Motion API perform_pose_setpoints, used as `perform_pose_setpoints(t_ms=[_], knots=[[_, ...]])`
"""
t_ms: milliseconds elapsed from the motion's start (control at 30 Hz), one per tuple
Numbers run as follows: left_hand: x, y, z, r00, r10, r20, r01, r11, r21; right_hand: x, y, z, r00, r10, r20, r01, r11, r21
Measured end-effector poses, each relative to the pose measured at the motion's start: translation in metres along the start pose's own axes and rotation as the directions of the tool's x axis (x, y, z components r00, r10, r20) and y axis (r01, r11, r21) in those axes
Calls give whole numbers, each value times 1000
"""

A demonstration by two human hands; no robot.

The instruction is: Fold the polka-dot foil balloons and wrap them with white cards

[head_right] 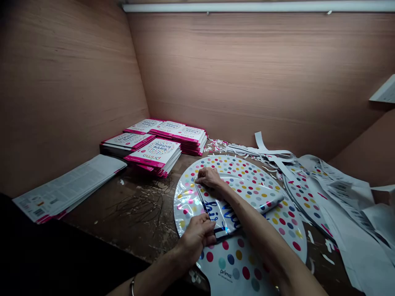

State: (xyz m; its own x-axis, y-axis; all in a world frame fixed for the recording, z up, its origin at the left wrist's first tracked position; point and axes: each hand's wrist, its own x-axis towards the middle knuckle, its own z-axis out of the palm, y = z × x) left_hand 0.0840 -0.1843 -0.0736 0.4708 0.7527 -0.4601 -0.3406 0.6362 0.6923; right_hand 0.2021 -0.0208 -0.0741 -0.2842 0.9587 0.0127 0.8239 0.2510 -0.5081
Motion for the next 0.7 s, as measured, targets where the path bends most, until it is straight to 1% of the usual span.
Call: perform_pose_setpoints(t_ms=[133, 267, 333, 400, 433, 467, 500, 533, 567, 600, 633, 667, 700], knots=[[-2, 3, 2, 1000, 23, -7, -23, 1000, 1, 2, -6, -1, 998, -50, 22, 50, 999, 3], [-2, -4, 2, 999, 47, -10, -47, 998, 34, 0, -12, -4, 993, -112, -27, 112, 994, -13], [-1, -8, 2, 997, 76, -2, -76, 993, 93, -4, -14, -18, 991, -115, -71, 115, 993, -5], [0, -5, 2, 989, 142, 37, -147, 971, 188, -13, -15, -46, 988, -90, -124, 92, 996, 9], [0, 0, 2, 977, 204, 65, -214, 942, 259, -21, -17, -66, 981, -80, -178, 84, 996, 18], [1, 8, 2, 954, 282, 102, -300, 888, 350, -32, -19, -86, 960, -85, -266, 95, 995, 25], [1, 20, 2, 917, 371, 148, -397, 801, 448, -48, -22, -107, 921, -104, -376, 121, 992, 20], [1, 35, 1, 866, 458, 200, -487, 687, 539, -67, -27, -126, 839, -156, -522, 179, 984, -7], [2, 51, -2, 815, 517, 262, -554, 562, 614, -90, -34, -141, 732, -230, -642, 245, 967, -68], [2, 69, -6, 773, 545, 325, -599, 459, 656, -116, -41, -150, 644, -312, -699, 285, 945, -159], [2, 86, -11, 754, 528, 391, -626, 394, 674, -143, -48, -152, 592, -403, -698, 320, 912, -256], [3, 102, -17, 755, 478, 448, -636, 369, 678, -170, -56, -147, 568, -513, -643, 370, 857, -357], [3, 116, -24, 760, 454, 465, -637, 380, 671, -194, -62, -136, 569, -600, -562, 413, 800, -436]])
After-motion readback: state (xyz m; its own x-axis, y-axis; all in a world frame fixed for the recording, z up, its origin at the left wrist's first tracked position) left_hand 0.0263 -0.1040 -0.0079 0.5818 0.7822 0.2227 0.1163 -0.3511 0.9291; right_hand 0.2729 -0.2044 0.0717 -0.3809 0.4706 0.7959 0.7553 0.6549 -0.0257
